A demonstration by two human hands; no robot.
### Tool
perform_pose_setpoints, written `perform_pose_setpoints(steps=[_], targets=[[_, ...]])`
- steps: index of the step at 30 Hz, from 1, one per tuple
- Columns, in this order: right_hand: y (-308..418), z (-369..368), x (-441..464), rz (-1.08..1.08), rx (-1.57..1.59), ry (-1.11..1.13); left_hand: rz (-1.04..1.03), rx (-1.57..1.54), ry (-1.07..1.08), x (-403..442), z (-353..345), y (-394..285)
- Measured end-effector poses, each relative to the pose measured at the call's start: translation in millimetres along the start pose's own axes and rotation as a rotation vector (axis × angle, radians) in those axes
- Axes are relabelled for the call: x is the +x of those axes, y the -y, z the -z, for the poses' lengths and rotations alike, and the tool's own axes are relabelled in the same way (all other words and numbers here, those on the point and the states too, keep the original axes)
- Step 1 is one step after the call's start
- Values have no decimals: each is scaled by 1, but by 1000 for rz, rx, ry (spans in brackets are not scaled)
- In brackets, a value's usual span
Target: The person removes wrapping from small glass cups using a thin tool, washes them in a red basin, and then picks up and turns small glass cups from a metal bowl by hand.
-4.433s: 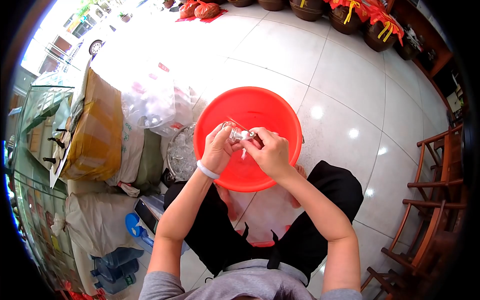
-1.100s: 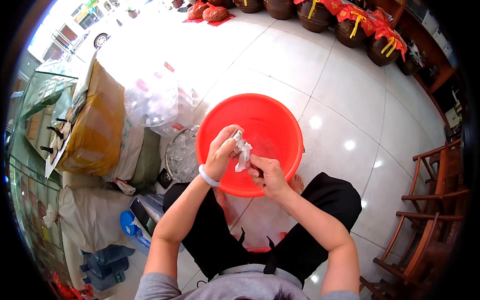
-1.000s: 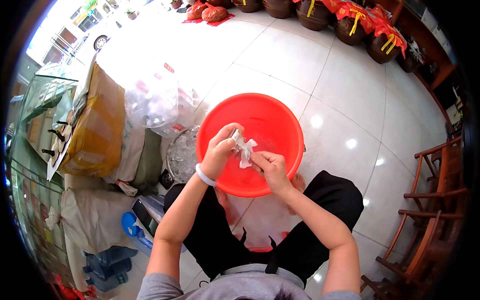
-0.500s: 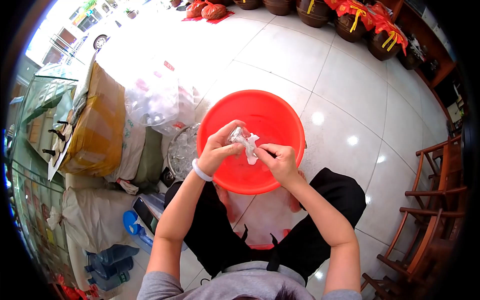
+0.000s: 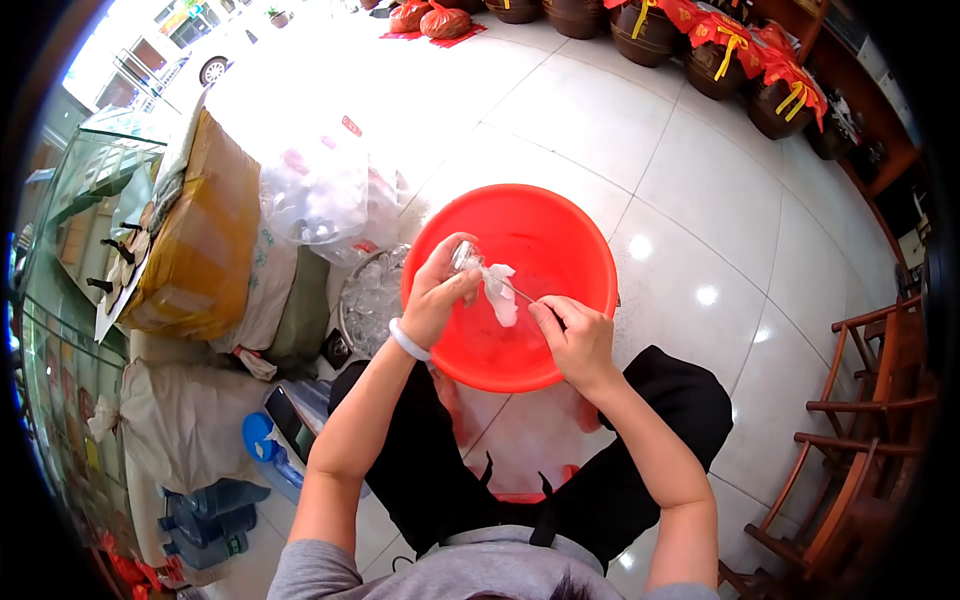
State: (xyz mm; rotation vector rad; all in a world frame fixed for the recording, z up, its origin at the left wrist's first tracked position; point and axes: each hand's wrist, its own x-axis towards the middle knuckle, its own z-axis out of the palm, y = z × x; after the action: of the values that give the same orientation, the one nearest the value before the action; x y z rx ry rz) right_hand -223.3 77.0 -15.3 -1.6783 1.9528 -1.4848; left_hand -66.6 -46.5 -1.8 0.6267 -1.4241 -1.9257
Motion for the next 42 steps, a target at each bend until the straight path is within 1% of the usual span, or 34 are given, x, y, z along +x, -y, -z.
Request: perform_pose_setpoints(steps=[1, 3, 5, 7, 11, 13, 14, 16, 17, 19, 20, 22, 23, 25, 26, 28, 29, 31, 32, 34, 35, 37, 41, 42], targets=[[2, 3, -1, 33, -70, -30, 4, -2, -2, -1, -1, 1], [7, 4, 2, 25, -101, -26, -29, 0, -56, -2, -4, 2], [8, 8, 5, 20, -133, -29, -20, -29, -47, -1, -5, 2], [7, 14, 9, 111, -221, 4, 0, -116, -38, 0, -5, 2], [13, 19, 12, 145, -262, -13, 51, -159, 6, 1, -2, 6], [14, 19, 13, 185, -346, 17, 85, -42, 20, 0, -3, 10], [14, 18, 12, 181, -347, 16, 88, -42, 22, -1, -6, 11], [11, 15, 11, 203, -414, 99, 124, 138, 5, -5, -13, 11], [10, 16, 12, 199, -412, 96, 128, 141, 8, -5, -13, 12], [6, 20, 15, 189, -305, 174, 149, 112, 31, -5, -12, 11], [3, 20, 15, 186, -304, 169, 150, 116, 35, -6, -14, 9], [-8, 13, 12, -131, 271, 230, 193, 48, 11, -7, -18, 2], [-12, 7, 10, -130, 270, 230, 191, 47, 12, -7, -19, 2], [-16, -2, 4, -555, 914, 356, 126, 58, 47, -6, -19, 2], [-15, -4, 2, -552, 907, 361, 120, 52, 44, -5, -19, 1], [-11, -6, -2, -846, 1200, 435, 71, 147, 84, -3, -22, -1], [-11, -6, -2, -848, 1190, 442, 67, 138, 79, -2, -23, -3], [-10, -6, 0, -911, 1324, 517, -3, 167, 94, 1, -25, -7], [-9, -6, 2, -911, 1320, 519, -6, 164, 93, 2, -23, -7], [-6, -4, 8, -956, 1380, 511, -16, 12, 215, 3, -18, -9], [-4, -4, 10, -953, 1380, 517, -19, 14, 211, 3, -17, -12], [-2, -1, 11, -954, 1323, 567, 61, 70, 128, 2, -18, -18], [-1, 2, 13, -927, 1284, 577, 57, 81, 149, 5, -14, -18], [-1, 2, 13, -937, 1279, 565, 39, 91, 124, 7, -14, -15]])
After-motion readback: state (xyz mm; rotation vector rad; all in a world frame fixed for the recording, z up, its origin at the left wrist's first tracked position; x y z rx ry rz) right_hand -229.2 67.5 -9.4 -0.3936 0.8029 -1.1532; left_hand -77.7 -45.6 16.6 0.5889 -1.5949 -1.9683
